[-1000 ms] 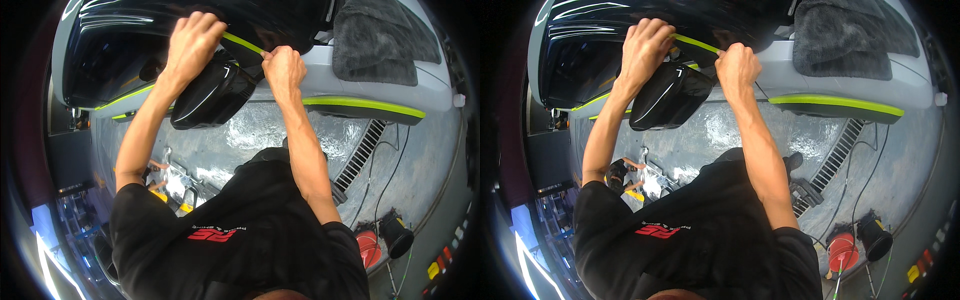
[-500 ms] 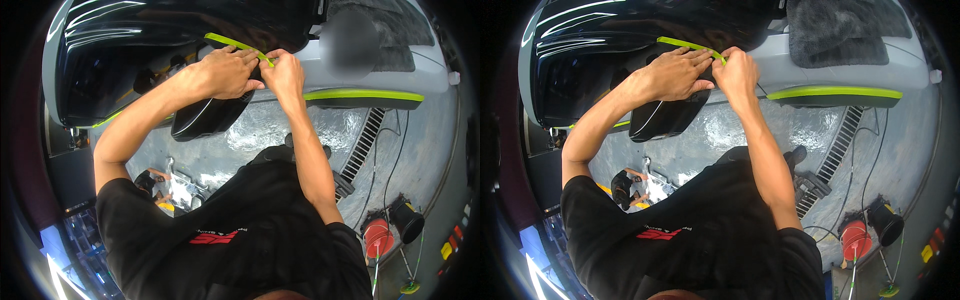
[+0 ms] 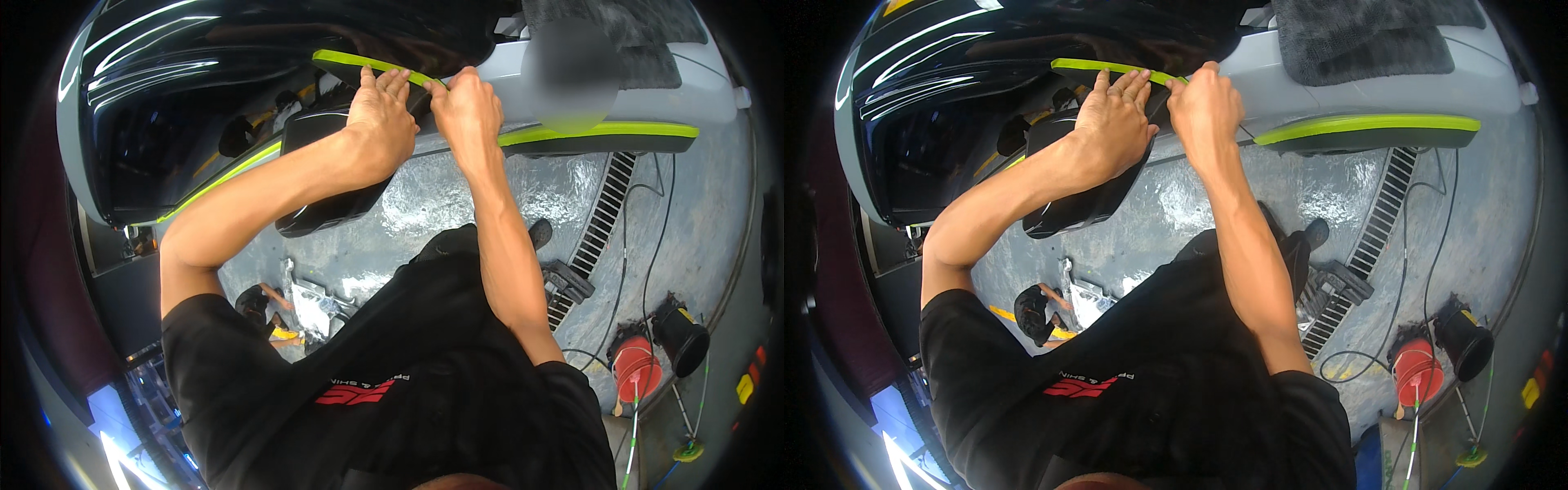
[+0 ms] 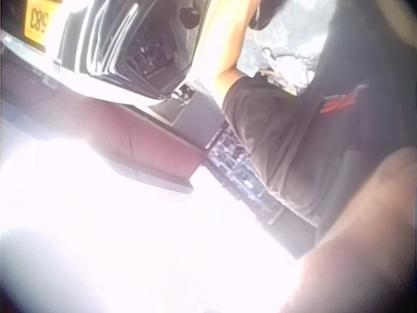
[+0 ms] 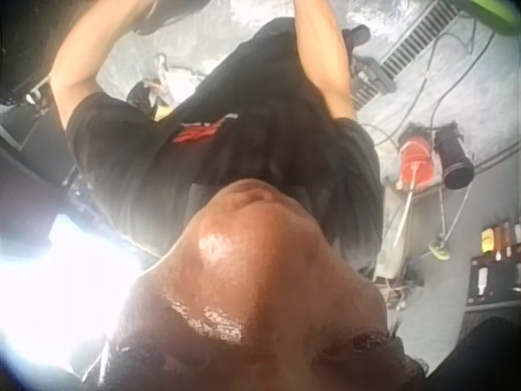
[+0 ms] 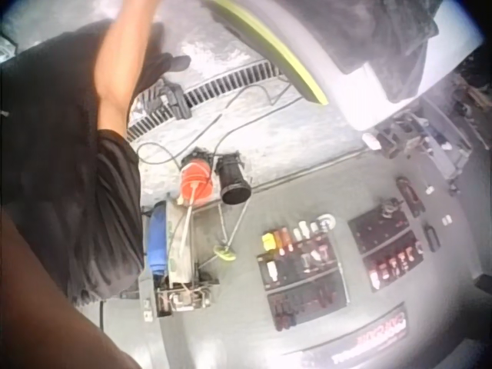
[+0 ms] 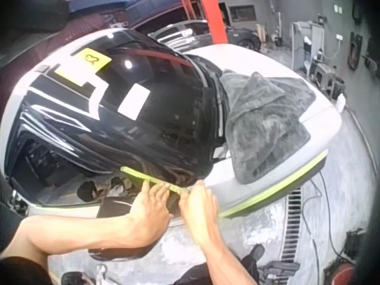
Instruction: The person applies bright yellow tape to the body panels of a silver car. They wipe the surface with a cloth, then measure and apply strips of tape along the door edges, side mirror, and wheel arches, smoothing the tape to ensure adhesion.
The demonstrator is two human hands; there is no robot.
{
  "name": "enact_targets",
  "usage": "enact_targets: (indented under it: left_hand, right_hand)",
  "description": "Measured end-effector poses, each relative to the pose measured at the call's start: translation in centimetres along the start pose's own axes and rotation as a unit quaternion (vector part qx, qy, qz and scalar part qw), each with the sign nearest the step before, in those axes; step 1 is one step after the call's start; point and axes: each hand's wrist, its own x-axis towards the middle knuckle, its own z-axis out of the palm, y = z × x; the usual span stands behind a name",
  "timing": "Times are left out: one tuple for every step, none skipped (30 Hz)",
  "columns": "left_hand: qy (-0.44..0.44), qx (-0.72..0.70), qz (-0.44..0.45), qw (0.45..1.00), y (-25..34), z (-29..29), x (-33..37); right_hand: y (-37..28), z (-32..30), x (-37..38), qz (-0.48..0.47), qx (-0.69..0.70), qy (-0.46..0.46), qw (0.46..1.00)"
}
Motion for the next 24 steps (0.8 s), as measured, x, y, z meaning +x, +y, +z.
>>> enact_targets:
  left_hand:
    - [-0.009, 0.01, -0.004, 1.0, 0.2, -0.1, 0.1]
    - [-0.016, 0.02, -0.005, 1.0, 0.4, -0.3, 0.2]
    - [-0.024, 0.029, -0.006, 0.999, 0.6, -0.4, 0.2]
    - [-0.031, 0.039, -0.007, 0.999, 0.6, -0.5, 0.3]
    - [-0.029, 0.046, -0.005, 0.999, 0.6, -0.5, 0.3]
    - [-0.027, 0.052, -0.003, 0.998, 0.7, -0.4, 0.4]
    - [-0.027, 0.059, -0.001, 0.998, 0.8, -0.3, 0.5]
    - [-0.031, 0.069, -0.002, 0.997, 1.0, -0.3, 0.6]
    - [-0.036, 0.079, -0.003, 0.996, 1.2, -0.4, 0.7]
    - [-0.04, 0.09, -0.004, 0.995, 1.4, -0.5, 0.8]
    - [-0.039, 0.104, 0.004, 0.994, 1.5, -0.5, 0.9]
    - [-0.038, 0.117, 0.013, 0.992, 1.7, -0.5, 1.0]
    - [-0.039, 0.128, 0.022, 0.991, 1.8, -0.4, 1.1]
    - [-0.039, 0.122, 0.027, 0.991, 1.8, -0.3, 1.3]
    - [-0.038, 0.116, 0.033, 0.992, 1.6, -0.2, 1.5]
    - [-0.037, 0.11, 0.04, 0.992, 1.5, -0.2, 1.7]
    - [-0.022, 0.1, 0.041, 0.994, 1.5, 0.0, 1.7]
    - [-0.008, 0.09, 0.041, 0.995, 1.4, 0.3, 1.7]
    - [0.006, 0.079, 0.041, 0.996, 1.3, 0.5, 1.7]
    - [0.009, 0.076, 0.044, 0.996, 1.1, 0.5, 1.7]
    - [0.012, 0.073, 0.048, 0.996, 1.0, 0.5, 1.6]
    - [0.016, 0.069, 0.052, 0.996, 0.9, 0.4, 1.6]
    - [0.006, 0.072, 0.059, 0.996, 0.7, 0.2, 1.7]
    - [-0.005, 0.075, 0.067, 0.995, 0.5, -0.1, 1.7]
  right_hand:
    - [0.0, 0.2, 0.5, 0.011, -0.001, -0.011, 1.0]
    - [-0.1, 0.4, 0.8, 0.021, -0.001, -0.022, 1.0]
    - [-0.1, 0.5, 1.0, 0.031, -0.002, -0.033, 0.999]
    - [-0.1, 0.6, 1.2, 0.034, -0.005, -0.027, 0.999]
    - [-0.1, 0.7, 1.3, 0.037, -0.009, -0.02, 0.999]
    - [-0.1, 0.7, 1.3, 0.039, -0.012, -0.013, 0.999]
    - [0.1, 0.7, 1.3, 0.036, -0.008, -0.01, 0.999]
    - [0.2, 0.7, 1.3, 0.032, -0.004, -0.006, 0.999]
    - [0.5, 0.8, 1.3, 0.029, 0.0, -0.002, 1.0]
    - [0.9, 0.9, 1.2, 0.015, 0.023, 0.006, 1.0]
    - [1.4, 1.1, 1.0, 0.001, 0.047, 0.015, 0.999]
    - [1.9, 1.3, 0.9, -0.013, 0.071, 0.023, 0.997]
    - [2.0, 1.1, 0.8, 0.015, 0.116, -0.007, 0.993]
    - [2.1, 0.8, 0.7, 0.043, 0.161, -0.037, 0.985]
    - [2.1, 0.6, 0.5, 0.07, 0.205, -0.067, 0.974]
    - [2.0, 0.5, 0.4, 0.075, 0.217, -0.072, 0.971]
    - [1.8, 0.4, 0.3, 0.08, 0.228, -0.076, 0.967]
    - [1.7, 0.3, 0.3, 0.085, 0.24, -0.081, 0.964]
    - [1.4, 0.1, 0.3, 0.089, 0.248, -0.086, 0.961]
    - [1.1, -0.1, 0.3, 0.094, 0.256, -0.09, 0.958]
    - [0.9, -0.1, 0.4, 0.099, 0.264, -0.095, 0.955]
    - [1.0, -0.1, 0.5, 0.112, 0.295, -0.098, 0.944]
    - [1.2, 0.0, 0.6, 0.125, 0.326, -0.101, 0.932]
    - [1.2, 0.2, 0.7, 0.138, 0.357, -0.103, 0.918]
